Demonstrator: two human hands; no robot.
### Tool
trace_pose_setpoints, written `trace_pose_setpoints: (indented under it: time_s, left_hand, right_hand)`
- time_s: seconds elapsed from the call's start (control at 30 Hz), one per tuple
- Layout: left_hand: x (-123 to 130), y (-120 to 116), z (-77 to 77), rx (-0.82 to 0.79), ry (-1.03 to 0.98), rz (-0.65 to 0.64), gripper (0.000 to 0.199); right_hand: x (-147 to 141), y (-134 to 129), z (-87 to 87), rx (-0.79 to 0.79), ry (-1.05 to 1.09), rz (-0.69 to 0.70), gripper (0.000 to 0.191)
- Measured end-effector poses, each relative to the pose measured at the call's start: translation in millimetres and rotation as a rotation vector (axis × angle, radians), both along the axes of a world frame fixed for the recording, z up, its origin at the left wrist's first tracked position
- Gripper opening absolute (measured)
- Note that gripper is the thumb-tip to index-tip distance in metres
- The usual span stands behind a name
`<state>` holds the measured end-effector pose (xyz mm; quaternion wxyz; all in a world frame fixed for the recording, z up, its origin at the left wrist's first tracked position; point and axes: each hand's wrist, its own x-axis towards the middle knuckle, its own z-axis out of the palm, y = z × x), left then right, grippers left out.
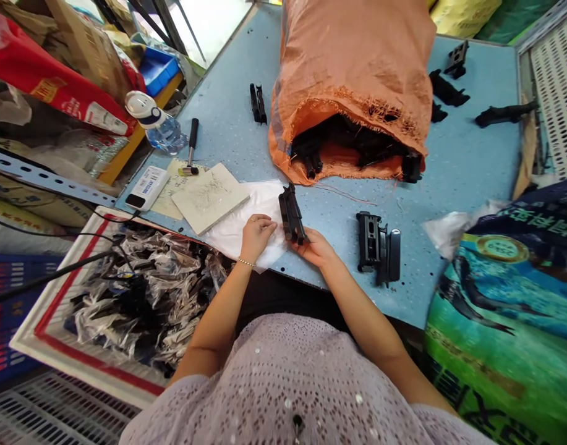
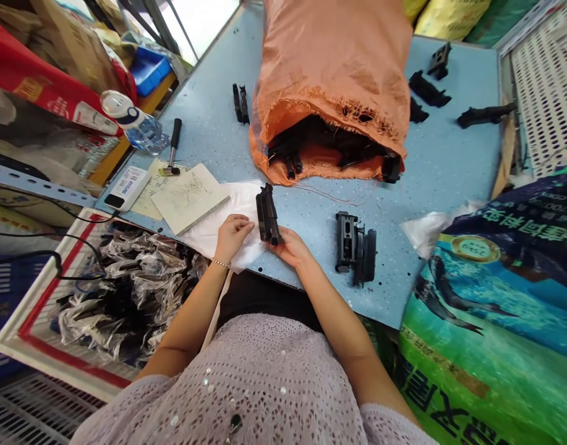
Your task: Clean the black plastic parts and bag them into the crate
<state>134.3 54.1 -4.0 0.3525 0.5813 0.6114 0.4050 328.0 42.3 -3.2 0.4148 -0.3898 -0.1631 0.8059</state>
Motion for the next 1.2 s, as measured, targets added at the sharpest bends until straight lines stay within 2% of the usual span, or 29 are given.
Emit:
trace_pose_setpoints:
  time_s: [0.1, 0.17, 0.23, 0.3, 0.37, 0.43, 0.5, 0.6, 0.7, 0.77, 0.83, 0.97, 1.07, 1.13, 1.2]
  left_hand:
    - [3, 2, 1.8, 0.019, -0.038, 0.055, 0.019]
    - [4, 3, 3.5, 0.017, -0.063, 0.021, 0.027]
    - [0, 5, 5.8, -0.042, -0.193, -0.01, 0.031]
    - [-9, 8, 9.4, -0.09, -0.373, 0.019, 0.034]
    - [-20, 8, 15.1, -0.024, -0.432, 0.093, 0.031]
    - [-28, 5, 22.2, 0.125, -0.269, 0.098, 0.022]
    - [-29, 0, 29.5, 0.264, -0.014, 0.018, 0.012]
    - [-21, -8, 36.4, 0.363, 0.192, -0.06, 0.012]
    - [-14, -8, 36.4, 0.308, 0.178, -0.014, 0.019]
    - [-16, -6, 34.7, 0.25, 0.141, 0.005, 0.011]
    - [-21, -3, 33.2, 0.251, 0.147, -0.046, 0.005]
    - [-32, -1, 30.8, 0.255, 0.363, -0.223, 0.025]
    - [-32, 0, 27.6, 0.228, 0.422, -0.239, 0.038]
    - [-29, 1, 25.6, 0.219, 0.39, -0.231, 0.041]
    - [-28, 2, 25.1, 0.2, 0.335, -0.234, 0.049]
  right_hand:
    - [0, -3, 6.5, 0.01, 0.015, -0.002, 0.018]
    - [-2, -3, 9.8, 0.017, 0.021, 0.009, 0.016]
    - [-2, 0, 11.4, 0.017, 0.018, -0.017, 0.011]
    - [1, 3, 11.6, 0.002, 0.013, -0.063, 0.009]
    - [7, 6, 11.2, -0.015, 0.02, -0.086, 0.009]
    - [13, 6, 10.5, -0.015, 0.034, -0.076, 0.011]
    - [16, 4, 9.9, -0.01, 0.047, -0.06, 0.011]
    - [15, 1, 8.7, -0.008, 0.064, -0.047, 0.012]
    - [13, -2, 7.1, -0.008, 0.085, -0.036, 0.011]
    - [13, -2, 5.5, -0.026, 0.098, -0.039, 0.009]
    - [12, -2, 3.9, -0.056, 0.104, -0.047, 0.009]
    - [13, -3, 7.5, -0.053, 0.045, -0.083, 0.01]
    - [21, -14, 19.8, 0.058, -0.024, -0.111, 0.013]
    - [29, -27, 28.0, 0.084, -0.018, -0.01, 0.021]
    - [34, -40, 30.7, 0.028, 0.029, 0.167, 0.024]
